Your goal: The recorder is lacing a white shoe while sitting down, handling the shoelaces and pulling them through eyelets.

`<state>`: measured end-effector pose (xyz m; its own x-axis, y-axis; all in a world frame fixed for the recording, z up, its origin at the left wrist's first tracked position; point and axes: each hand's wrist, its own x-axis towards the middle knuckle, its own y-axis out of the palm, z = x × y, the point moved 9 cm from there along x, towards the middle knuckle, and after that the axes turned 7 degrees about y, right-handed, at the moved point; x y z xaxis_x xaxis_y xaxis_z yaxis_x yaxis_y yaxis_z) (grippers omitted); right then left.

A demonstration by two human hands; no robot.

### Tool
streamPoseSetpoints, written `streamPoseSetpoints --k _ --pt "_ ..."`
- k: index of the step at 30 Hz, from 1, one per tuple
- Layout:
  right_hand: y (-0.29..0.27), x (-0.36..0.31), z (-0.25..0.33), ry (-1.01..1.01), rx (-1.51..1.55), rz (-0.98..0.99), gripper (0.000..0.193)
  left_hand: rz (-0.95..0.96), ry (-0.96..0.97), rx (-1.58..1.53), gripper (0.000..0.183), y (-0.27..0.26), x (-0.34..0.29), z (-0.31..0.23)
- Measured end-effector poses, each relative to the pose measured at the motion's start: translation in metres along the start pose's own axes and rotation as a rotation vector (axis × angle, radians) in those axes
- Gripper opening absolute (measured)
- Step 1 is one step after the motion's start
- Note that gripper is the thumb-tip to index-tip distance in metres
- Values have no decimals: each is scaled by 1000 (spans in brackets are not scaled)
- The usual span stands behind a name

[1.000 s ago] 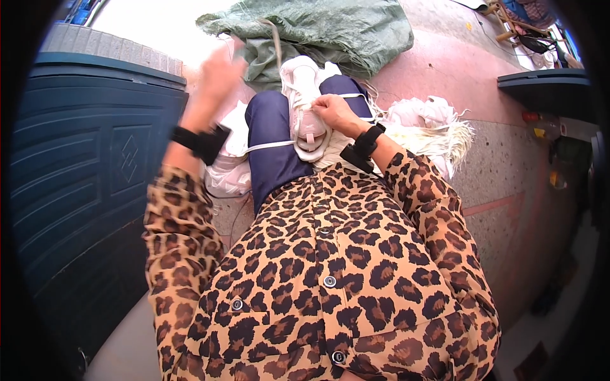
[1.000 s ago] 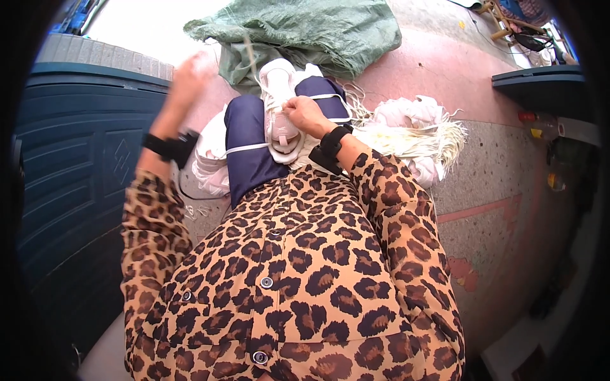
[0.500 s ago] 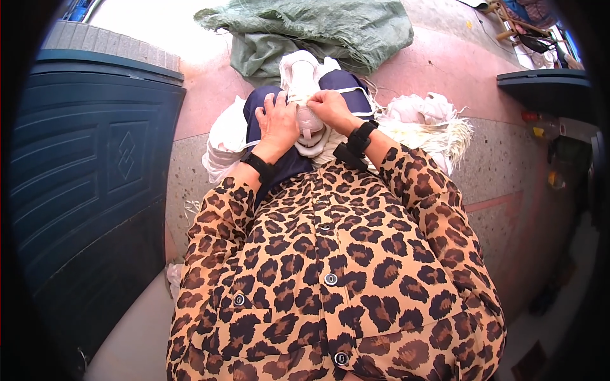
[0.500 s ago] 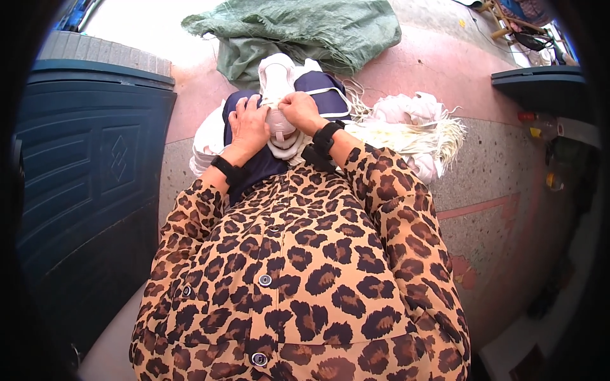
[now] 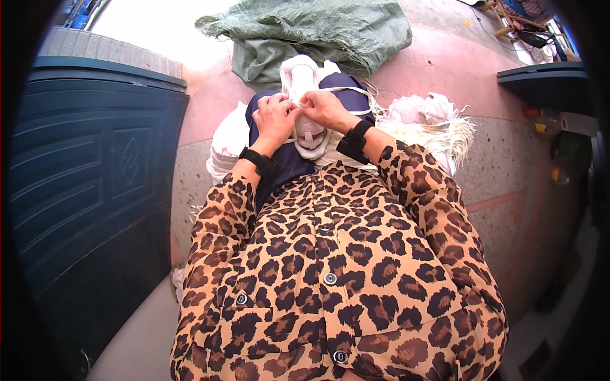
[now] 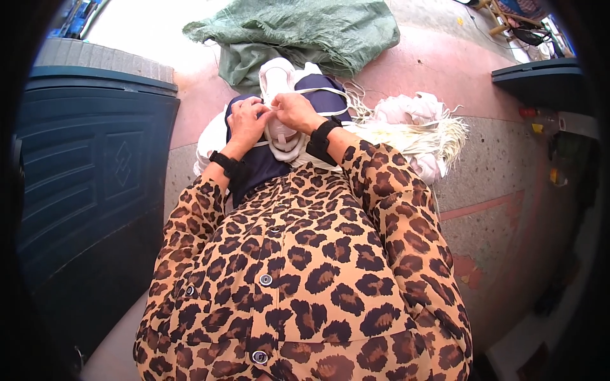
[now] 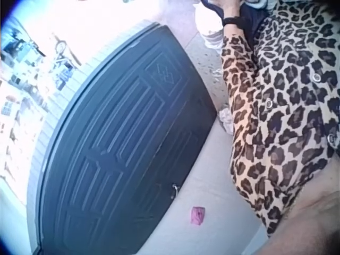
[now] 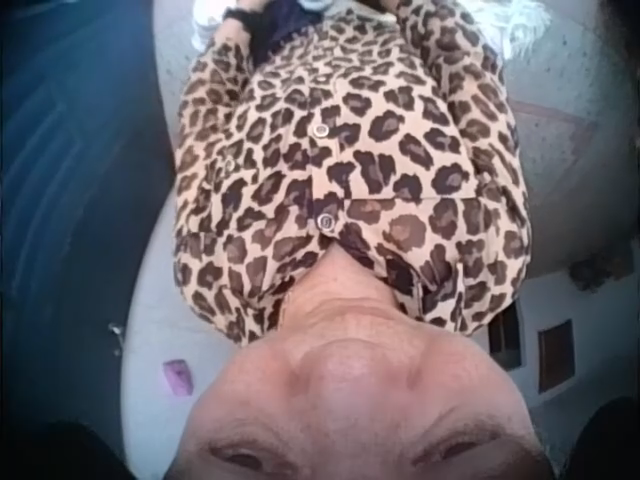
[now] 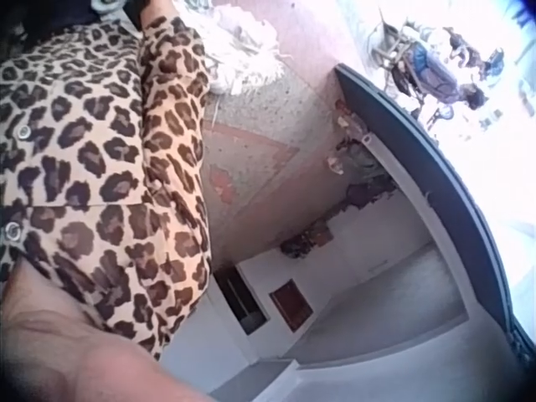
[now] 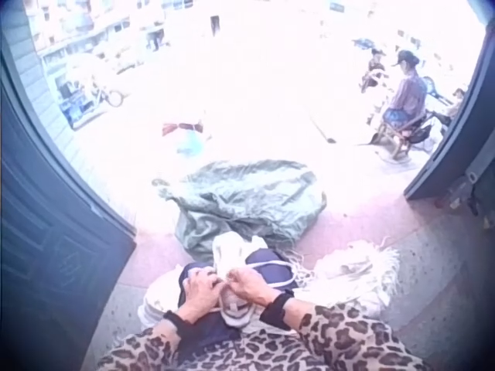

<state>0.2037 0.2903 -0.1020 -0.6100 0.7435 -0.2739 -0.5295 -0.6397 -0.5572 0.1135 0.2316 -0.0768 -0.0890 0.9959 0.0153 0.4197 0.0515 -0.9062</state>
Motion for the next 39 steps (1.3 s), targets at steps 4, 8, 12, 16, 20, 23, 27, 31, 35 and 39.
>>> streamPoseSetpoints --k 4,8,12,16,20,23,27,31,35,39 --pt "-7 8 -4 17 -18 -119 20 -410 -186 -336 16 -40 1 49" --pt "-63 1 -20 162 778 -169 19 -1000 -748 -1227 16 -102 -49 177" --pt "-150 -26 -35 -49 1314 -196 18 -1156 -792 -1507 16 -160 -116 274" --pt "-238 -59 -91 -102 1394 -326 15 -971 -829 -1211 26 -187 -143 276" --pt "-280 -93 -136 -79 1286 -339 18 -769 -687 -1040 11 -196 -129 251" --pt "-268 -106 -130 340 766 -736 20 -580 -650 -830 18 -180 -98 208" --pt "-187 -62 -89 -166 -73 -544 24 -267 -497 -883 27 -108 -45 108" --pt "-58 -56 -26 56 40 105 21 156 -454 -941 19 -16 -43 50" --pt "-30 -46 -23 42 -49 77 20 114 -291 -585 16 4 -32 26" --pt "-31 -37 -29 48 -241 -32 22 23 -194 -234 18 -7 -24 19"
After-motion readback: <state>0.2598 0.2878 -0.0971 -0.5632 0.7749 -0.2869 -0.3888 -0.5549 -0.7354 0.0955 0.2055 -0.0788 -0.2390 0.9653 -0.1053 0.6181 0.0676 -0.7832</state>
